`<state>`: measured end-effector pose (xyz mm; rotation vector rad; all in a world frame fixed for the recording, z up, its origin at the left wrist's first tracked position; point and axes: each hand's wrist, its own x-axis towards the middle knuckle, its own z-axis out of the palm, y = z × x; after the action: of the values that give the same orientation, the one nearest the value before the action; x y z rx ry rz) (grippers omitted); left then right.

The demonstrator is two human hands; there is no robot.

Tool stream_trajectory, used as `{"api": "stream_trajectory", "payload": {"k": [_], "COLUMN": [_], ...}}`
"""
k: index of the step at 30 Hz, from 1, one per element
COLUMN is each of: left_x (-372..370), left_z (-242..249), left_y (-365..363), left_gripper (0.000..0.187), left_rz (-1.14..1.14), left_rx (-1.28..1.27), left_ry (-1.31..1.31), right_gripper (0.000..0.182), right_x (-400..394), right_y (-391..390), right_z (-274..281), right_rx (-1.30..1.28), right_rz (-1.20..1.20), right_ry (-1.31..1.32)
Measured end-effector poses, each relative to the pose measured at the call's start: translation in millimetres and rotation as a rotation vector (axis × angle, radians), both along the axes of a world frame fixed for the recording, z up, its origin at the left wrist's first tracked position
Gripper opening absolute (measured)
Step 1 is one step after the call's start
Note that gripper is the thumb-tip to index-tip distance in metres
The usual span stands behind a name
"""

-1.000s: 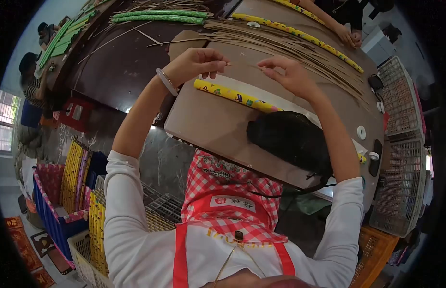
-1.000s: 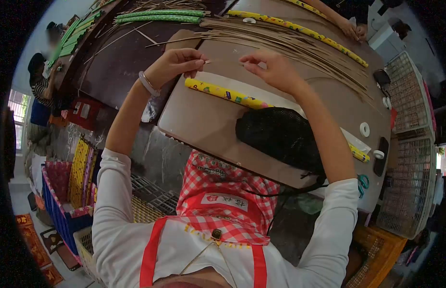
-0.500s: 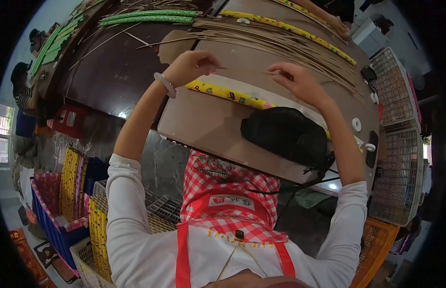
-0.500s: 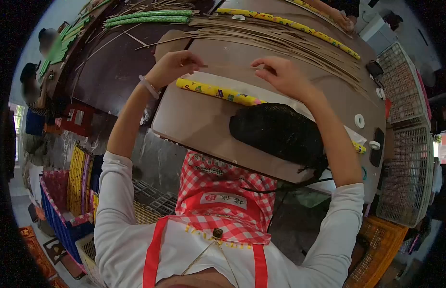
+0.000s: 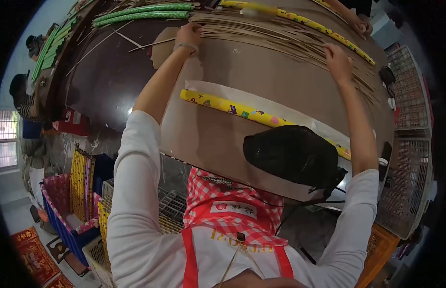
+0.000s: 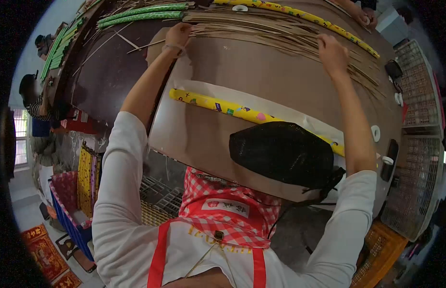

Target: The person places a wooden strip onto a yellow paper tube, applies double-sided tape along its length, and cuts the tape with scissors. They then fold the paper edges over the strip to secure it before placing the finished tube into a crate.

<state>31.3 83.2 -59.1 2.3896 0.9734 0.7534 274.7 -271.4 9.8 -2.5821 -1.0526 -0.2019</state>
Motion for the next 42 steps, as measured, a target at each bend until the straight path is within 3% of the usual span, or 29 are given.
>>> {"api": "stream_trajectory", "payload": {"k": [4, 7, 9, 10, 12, 16, 19, 21, 23, 26, 27, 28, 30, 32, 35, 36, 38, 41, 42], "left_x": [11, 14, 13, 12, 8, -11, -32, -52, -70, -100, -110, -119, -147, -176, -234, -255, -293, -334, -338], "left_z": [-5, -7, -2, -1, 2, 25, 53, 68, 114, 168, 177, 199, 242, 270, 303, 310, 307, 292, 279], "left_y": [15, 14, 10, 12, 15, 8, 7, 8, -13, -46, -49, -67, -92, -92, -71, -69, -54, -35, -36], "left_gripper": [0.026, 0.027, 0.027, 0.027, 0.027, 0.027, 0.025, 0.023, 0.021, 0.016, 0.013, 0.012, 0.009, 0.006, 0.003, 0.004, 0.006, 0.01, 0.012], "left_rz": [-0.062, -0.193, -0.18, -0.181, -0.271, -0.201, -0.305, -0.371, -0.373, -0.395, -0.468, -0.482, -0.489, -0.476, -0.368, -0.301, -0.236, -0.2, -0.285], "left_rx": [0.063, 0.177, 0.055, 0.053, 0.063, -0.075, 0.004, 0.148, 0.153, 0.109, 0.183, 0.135, 0.141, 0.24, 0.388, 0.344, 0.303, 0.188, -0.002], "left_ry": [0.17, 0.304, 0.331, 0.334, 0.309, 0.206, 0.311, 0.231, 0.298, 0.213, 0.143, 0.13, 0.124, 0.086, 0.102, 0.056, 0.01, -0.048, -0.093], "right_gripper": [0.025, 0.022, 0.02, 0.02, 0.02, 0.022, 0.023, 0.024, 0.024, 0.038, 0.039, 0.034, 0.024, 0.02, 0.02, 0.019, 0.022, 0.023, 0.022], "right_x": [35, 47, 42, 33, 8, -26, -46, -64, -87, -128, -138, -160, -178, -189, -180, -174, -152, -150, -159], "right_y": [-9, -10, -8, -5, 3, 19, 34, 50, 73, 112, 132, 129, 146, 138, 107, 89, 54, -18, -45], "right_z": [-5, -27, -36, -35, -32, -23, -19, -11, -1, 27, 22, 53, 56, 76, 99, 106, 107, 141, 158], "right_rx": [-0.202, -0.23, -0.112, -0.113, 0.003, 0.092, 0.178, 0.237, 0.297, 0.48, 0.552, 0.528, 0.473, 0.367, 0.29, 0.195, 0.313, 0.336, 0.313], "right_rz": [-0.034, -0.148, 0.026, 0.026, 0.263, 0.452, 0.529, 0.572, 0.587, 0.76, 0.805, 0.878, 0.925, 0.926, 0.926, 0.889, 0.869, 0.734, 0.703], "right_ry": [-0.047, -0.265, -0.535, -0.532, -0.478, -0.426, -0.356, -0.335, -0.251, -0.046, -0.194, 0.037, 0.183, 0.352, 0.352, 0.366, 0.096, -0.024, -0.051]}}
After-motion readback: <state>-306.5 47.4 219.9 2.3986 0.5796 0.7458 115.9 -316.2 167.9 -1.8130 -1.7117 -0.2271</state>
